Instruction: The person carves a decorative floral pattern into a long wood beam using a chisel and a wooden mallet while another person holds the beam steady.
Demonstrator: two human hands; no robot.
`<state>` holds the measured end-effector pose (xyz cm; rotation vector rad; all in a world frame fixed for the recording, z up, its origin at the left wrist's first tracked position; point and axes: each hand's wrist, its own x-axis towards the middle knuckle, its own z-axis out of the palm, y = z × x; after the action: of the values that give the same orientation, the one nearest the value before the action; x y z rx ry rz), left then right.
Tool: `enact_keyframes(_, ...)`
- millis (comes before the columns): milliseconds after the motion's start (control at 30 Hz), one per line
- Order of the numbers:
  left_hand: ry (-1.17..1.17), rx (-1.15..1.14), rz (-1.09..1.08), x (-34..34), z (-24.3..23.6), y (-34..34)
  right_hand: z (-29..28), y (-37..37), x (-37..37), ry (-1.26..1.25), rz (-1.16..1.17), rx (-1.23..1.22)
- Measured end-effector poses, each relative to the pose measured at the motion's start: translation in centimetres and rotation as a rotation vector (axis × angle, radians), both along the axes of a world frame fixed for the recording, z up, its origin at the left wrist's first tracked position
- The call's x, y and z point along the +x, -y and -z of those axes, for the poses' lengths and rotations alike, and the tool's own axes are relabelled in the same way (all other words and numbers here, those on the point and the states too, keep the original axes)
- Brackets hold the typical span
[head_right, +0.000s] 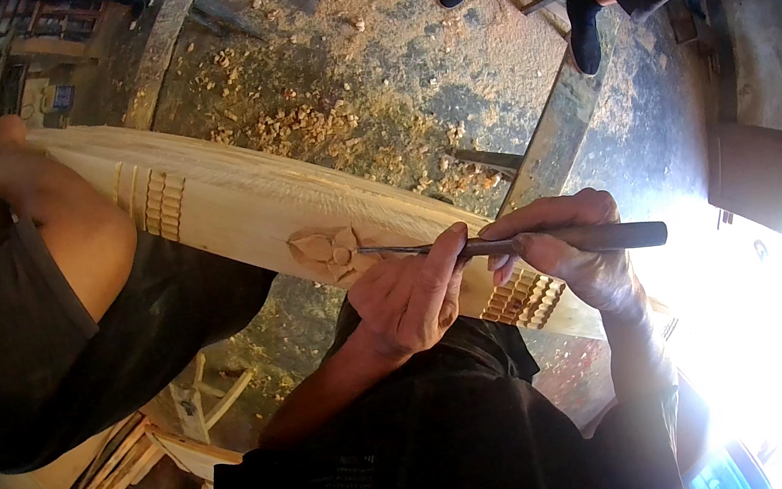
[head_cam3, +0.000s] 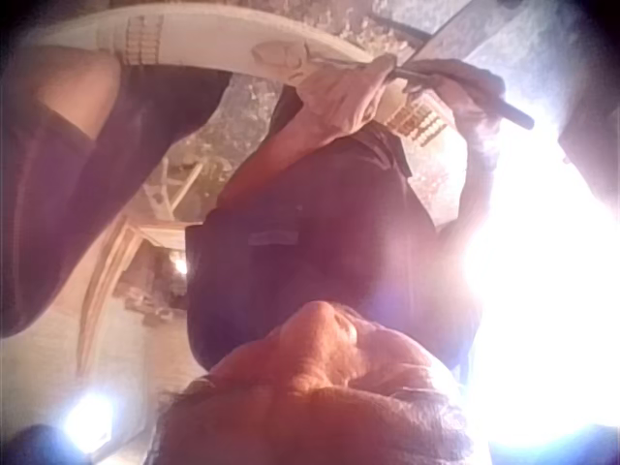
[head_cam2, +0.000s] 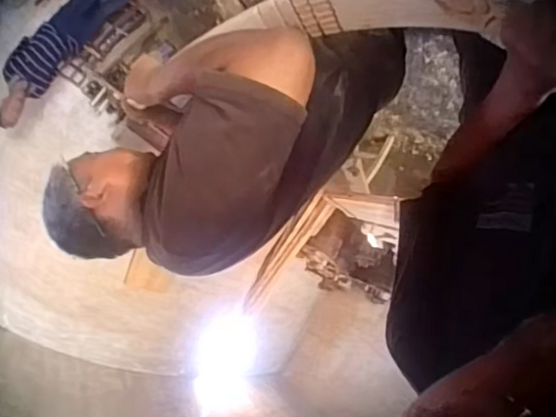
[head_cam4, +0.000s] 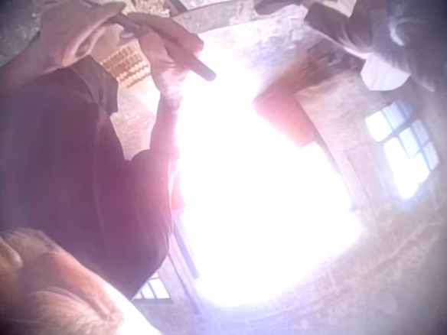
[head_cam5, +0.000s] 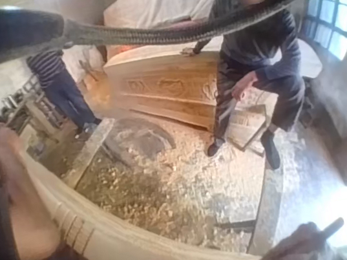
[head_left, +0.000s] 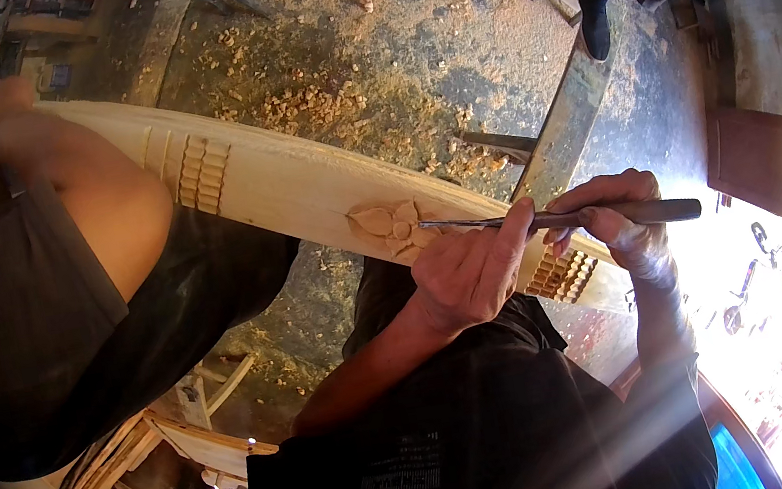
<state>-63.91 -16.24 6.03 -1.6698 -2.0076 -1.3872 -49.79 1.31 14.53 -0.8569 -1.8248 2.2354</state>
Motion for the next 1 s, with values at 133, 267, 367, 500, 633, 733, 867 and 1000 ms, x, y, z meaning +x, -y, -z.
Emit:
enact_keyframes(133,0.006,0.006,0.003,0.0,0.0,0.0,0.0,0.0,-0.1,-0.013,0.002,-0.003)
enact_keyframes(267,0.006,-0.004,0.002,0.0,-0.2,-0.1,0.1,-0.2,-0.1,-0.011,-0.003,-0.001)
enact_keyframes(367,0.013,-0.014,0.001,-0.1,-0.4,0.0,-0.7,-0.4,-0.6,0.035,-0.014,-0.002)
enact_keyframes(500,0.057,-0.009,-0.005,-0.1,-0.6,-0.5,-1.0,-1.2,-1.3,0.034,-0.037,-0.042)
enact_keyframes(633,0.105,-0.055,-0.018,0.0,-1.3,-0.7,-0.1,-2.4,-1.7,0.052,-0.076,-0.083)
enact_keyframes(733,0.101,-0.067,-0.058,0.3,-0.8,-0.8,0.9,-2.8,-1.8,0.024,-0.083,-0.118)
enact_keyframes(867,0.097,-0.100,-0.080,0.4,-1.0,-0.7,1.2,-3.0,-2.2,0.051,-0.095,-0.106)
enact_keyframes(1000,0.094,-0.083,-0.104,0.4,-0.7,-0.9,1.9,-3.1,-2.5,0.050,-0.078,-0.139)
